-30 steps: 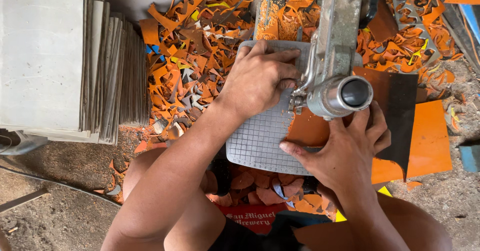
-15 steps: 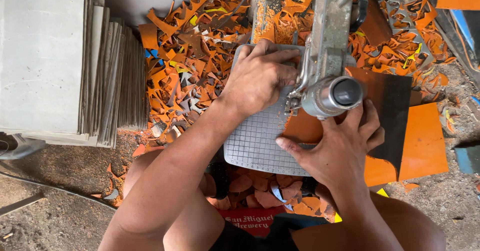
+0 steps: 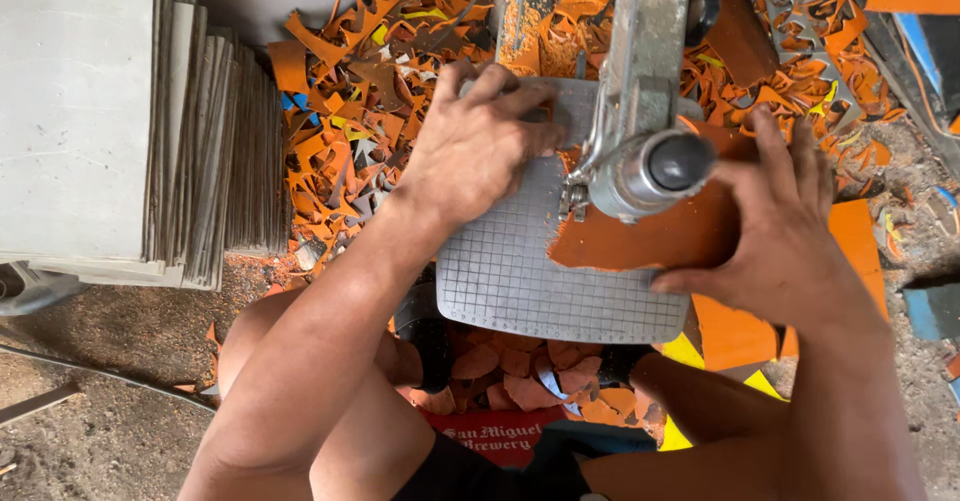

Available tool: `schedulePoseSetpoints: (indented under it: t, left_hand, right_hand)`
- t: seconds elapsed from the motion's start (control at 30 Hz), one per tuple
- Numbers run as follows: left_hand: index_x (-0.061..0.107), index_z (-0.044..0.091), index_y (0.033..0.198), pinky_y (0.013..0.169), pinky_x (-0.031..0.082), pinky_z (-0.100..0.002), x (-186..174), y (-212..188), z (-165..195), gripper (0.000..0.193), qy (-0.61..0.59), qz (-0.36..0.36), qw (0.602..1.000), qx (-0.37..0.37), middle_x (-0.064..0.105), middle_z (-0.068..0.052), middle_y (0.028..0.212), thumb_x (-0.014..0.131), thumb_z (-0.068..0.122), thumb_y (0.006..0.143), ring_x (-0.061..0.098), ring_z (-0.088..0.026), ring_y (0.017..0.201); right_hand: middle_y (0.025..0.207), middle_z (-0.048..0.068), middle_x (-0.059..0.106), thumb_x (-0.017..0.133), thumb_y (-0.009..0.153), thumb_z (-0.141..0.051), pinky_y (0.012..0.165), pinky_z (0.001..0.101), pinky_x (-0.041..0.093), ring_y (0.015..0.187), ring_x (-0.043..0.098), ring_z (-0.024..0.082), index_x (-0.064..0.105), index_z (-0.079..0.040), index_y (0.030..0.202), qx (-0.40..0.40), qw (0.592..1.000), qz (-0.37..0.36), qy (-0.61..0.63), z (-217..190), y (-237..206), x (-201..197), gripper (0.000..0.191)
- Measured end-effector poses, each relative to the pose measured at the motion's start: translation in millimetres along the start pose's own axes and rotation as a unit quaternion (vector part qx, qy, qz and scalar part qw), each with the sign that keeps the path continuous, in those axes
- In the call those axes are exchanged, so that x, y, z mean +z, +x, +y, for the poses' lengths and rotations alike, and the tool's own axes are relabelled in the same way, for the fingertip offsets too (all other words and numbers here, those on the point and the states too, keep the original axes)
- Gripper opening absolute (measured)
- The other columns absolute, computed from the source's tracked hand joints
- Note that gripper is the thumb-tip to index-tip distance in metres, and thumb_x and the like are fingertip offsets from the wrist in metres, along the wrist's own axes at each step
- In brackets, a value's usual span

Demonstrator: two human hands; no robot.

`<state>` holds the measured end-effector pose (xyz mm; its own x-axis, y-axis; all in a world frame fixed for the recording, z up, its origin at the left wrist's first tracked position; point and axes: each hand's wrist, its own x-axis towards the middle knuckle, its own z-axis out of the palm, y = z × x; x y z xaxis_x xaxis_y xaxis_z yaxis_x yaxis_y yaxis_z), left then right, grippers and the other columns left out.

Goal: The person uses a vertical cutting machine to cut an orange leather sheet into a curved shape. They guide the material with both hands along a grid mat, repeatedly repositioning the sheet to follow the cut path. Cut leather scraps accumulate around the workspace.

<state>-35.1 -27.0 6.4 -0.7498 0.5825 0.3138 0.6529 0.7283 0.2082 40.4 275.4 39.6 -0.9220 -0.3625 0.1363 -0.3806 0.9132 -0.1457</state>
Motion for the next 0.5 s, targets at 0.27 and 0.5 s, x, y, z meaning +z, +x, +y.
schedulePoseSetpoints:
  t: [0.27, 0.5]
  left_hand:
    - [0.08, 0.026, 0.105, 0.105, 0.041, -0.054, -2.4, 12.8, -37.1, 0.025, 0.049, 0.035, 0.989, -0.135, 0.064, 0.0, 0.144, 0.072, 0.01, 0.088, 0.054, -0.03, 0.126]
    - [0.068, 0.005, 0.117, 0.096, 0.048, -0.059, -18.9, -20.3, 9.7, 0.029, 0.119, 0.002, 0.982, -0.149, 0.064, -0.026, 0.129, 0.069, 0.017, 0.091, 0.062, -0.042, 0.114]
  right_hand:
    - [0.136, 0.035, 0.041, 0.088, 0.051, -0.068, 0.107, 0.0644, 0.034, 0.123, 0.041, 0.054, 0.052, -0.013, 0.143, 0.157, 0.985, -0.066, -0.013, -42.7, -45.6, -8.5, 0.112]
    - [0.117, 0.03, 0.049, 0.083, 0.063, -0.069, 0.087, 0.0563, 0.051, 0.103, 0.057, 0.05, 0.039, -0.012, 0.152, 0.32, 0.931, -0.151, 0.092, -93.4, -81.4, -2.3, 0.114]
